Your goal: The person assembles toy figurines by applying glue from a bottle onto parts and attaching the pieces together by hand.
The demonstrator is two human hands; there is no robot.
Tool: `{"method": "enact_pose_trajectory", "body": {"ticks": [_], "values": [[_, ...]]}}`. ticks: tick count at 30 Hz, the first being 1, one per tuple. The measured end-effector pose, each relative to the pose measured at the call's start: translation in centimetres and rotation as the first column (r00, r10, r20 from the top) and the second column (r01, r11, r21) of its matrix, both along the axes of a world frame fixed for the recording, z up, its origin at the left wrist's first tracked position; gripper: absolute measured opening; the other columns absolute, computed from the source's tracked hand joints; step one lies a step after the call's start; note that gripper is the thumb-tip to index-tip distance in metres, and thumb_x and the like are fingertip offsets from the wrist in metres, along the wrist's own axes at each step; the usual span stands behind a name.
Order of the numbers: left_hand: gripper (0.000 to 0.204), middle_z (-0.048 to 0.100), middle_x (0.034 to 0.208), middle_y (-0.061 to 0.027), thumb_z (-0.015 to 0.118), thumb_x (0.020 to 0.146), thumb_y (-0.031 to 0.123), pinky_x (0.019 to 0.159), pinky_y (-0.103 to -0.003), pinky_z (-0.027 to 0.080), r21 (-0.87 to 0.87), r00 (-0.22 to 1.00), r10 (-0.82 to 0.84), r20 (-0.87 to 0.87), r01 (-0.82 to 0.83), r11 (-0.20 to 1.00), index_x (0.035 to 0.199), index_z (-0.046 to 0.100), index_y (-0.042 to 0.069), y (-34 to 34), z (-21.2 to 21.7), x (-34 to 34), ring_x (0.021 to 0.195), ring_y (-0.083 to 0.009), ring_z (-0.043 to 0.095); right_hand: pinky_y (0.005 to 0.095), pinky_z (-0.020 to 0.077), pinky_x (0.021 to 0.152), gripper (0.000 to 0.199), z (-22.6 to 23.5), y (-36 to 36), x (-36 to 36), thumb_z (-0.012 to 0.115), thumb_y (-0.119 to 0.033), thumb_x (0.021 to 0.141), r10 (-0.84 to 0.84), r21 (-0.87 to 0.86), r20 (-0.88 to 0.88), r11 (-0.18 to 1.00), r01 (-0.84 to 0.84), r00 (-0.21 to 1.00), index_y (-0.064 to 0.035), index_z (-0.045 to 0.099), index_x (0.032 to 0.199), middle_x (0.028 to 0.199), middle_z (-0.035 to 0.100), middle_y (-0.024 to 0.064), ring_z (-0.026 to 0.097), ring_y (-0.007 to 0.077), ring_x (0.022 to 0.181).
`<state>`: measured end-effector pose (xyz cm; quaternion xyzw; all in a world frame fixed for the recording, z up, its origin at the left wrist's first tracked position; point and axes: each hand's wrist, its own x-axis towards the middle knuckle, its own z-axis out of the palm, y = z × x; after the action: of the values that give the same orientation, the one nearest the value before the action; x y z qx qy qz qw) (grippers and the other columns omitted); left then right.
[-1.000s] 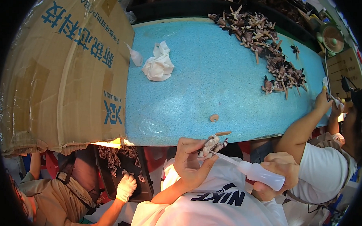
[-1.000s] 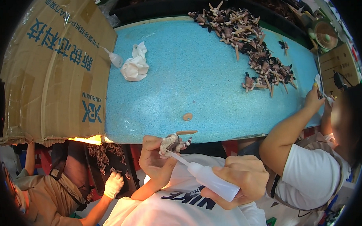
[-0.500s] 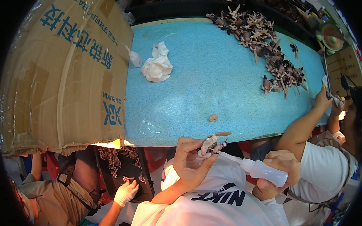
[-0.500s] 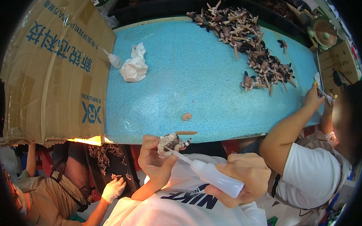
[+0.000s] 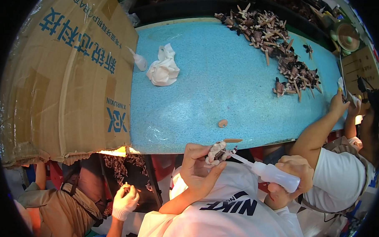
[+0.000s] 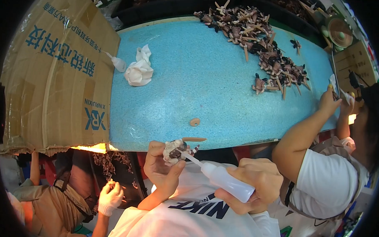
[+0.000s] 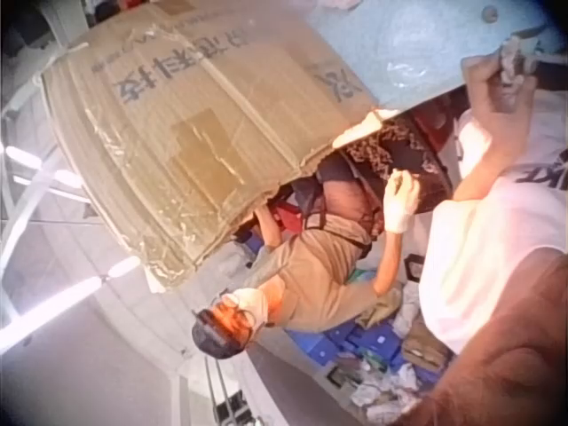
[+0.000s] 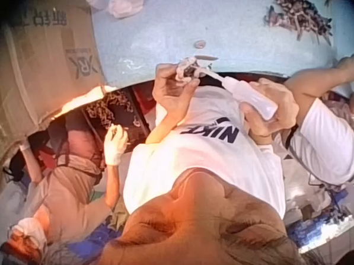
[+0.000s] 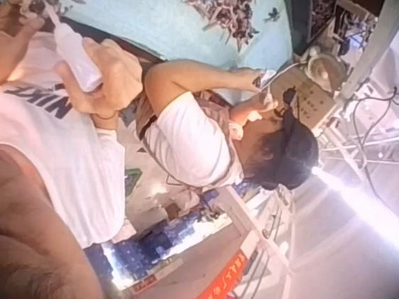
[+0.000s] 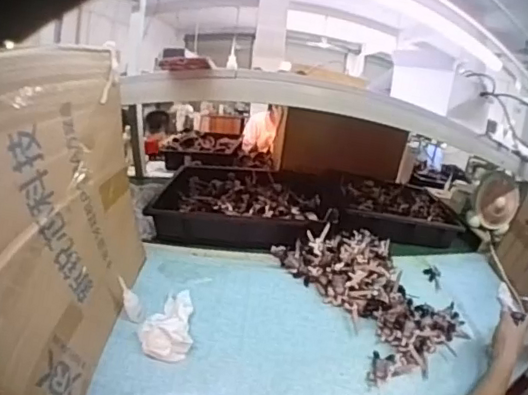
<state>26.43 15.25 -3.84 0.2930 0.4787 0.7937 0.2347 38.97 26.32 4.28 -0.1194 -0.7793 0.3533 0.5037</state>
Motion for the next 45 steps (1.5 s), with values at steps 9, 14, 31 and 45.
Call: {"method": "enact_pose_trajectory", "body": {"ticks": [9, 14, 31, 45], "values": [[0.040, 0.042, 0.098, -0.0076, 0.069, 0.068, -0.009, 0.075, -0.024, 0.045, -0.012, 1.000, -0.003, 0.027, 0.003, 1.000, 0.104, 0.052, -0.003, -0.2, -0.7, 0.2, 0.083, -0.0130, 0.049, 0.0244, 0.0334, 0.032, 0.036, 0.2, 0.2, 0.0, 0.077, -0.014, 0.063, 0.115, 0.024, 0.041, 0.993, -0.116, 0.993, 0.0074, 0.054, 0.082, 0.050, 0.055, 0.0106, 0.047, 0.0153, 0.034], [0.039, 0.042, 0.098, -0.0077, 0.068, 0.069, -0.009, 0.076, -0.026, 0.048, -0.001, 0.999, 0.008, -0.035, -0.008, 1.000, 0.104, 0.051, -0.004, 0.1, 0.2, -0.1, 0.084, -0.0135, 0.050, 0.0257, 0.0363, 0.035, 0.040, 0.1, -0.4, 0.0, 0.077, -0.023, 0.066, -0.057, -0.007, 0.015, 0.998, 0.057, 0.998, 0.0063, 0.054, 0.081, 0.052, 0.057, 0.0097, 0.049, 0.0178, 0.036], [0.040, 0.044, 0.100, -0.0097, 0.063, 0.070, -0.016, 0.084, -0.029, 0.051, 0.149, 0.986, -0.068, 0.153, 0.045, 0.988, 0.106, 0.048, -0.006, 0.1, 0.0, 0.7, 0.089, -0.0172, 0.057, 0.0292, 0.0413, 0.065, 0.040, -4.0, 4.4, -2.4, 0.060, -0.025, 0.081, 0.003, -0.725, -0.360, 0.628, -0.282, 0.933, 0.0017, 0.043, 0.107, 0.088, 0.053, 0.0125, 0.050, 0.0169, 0.075], [0.038, 0.047, 0.095, -0.0050, 0.066, 0.071, -0.010, 0.069, -0.016, 0.043, 0.151, 0.948, -0.145, 0.282, 0.105, 0.983, 0.106, 0.053, -0.002, -0.2, -0.5, 0.7, 0.082, -0.0077, 0.052, 0.0296, 0.0430, 0.082, 0.034, -6.1, 7.3, -6.6, 0.062, -0.005, 0.077, 0.079, -0.718, -0.011, 0.693, -0.063, 0.997, -0.0012, 0.046, 0.106, 0.096, 0.056, 0.0094, 0.055, 0.0157, 0.087]]}}
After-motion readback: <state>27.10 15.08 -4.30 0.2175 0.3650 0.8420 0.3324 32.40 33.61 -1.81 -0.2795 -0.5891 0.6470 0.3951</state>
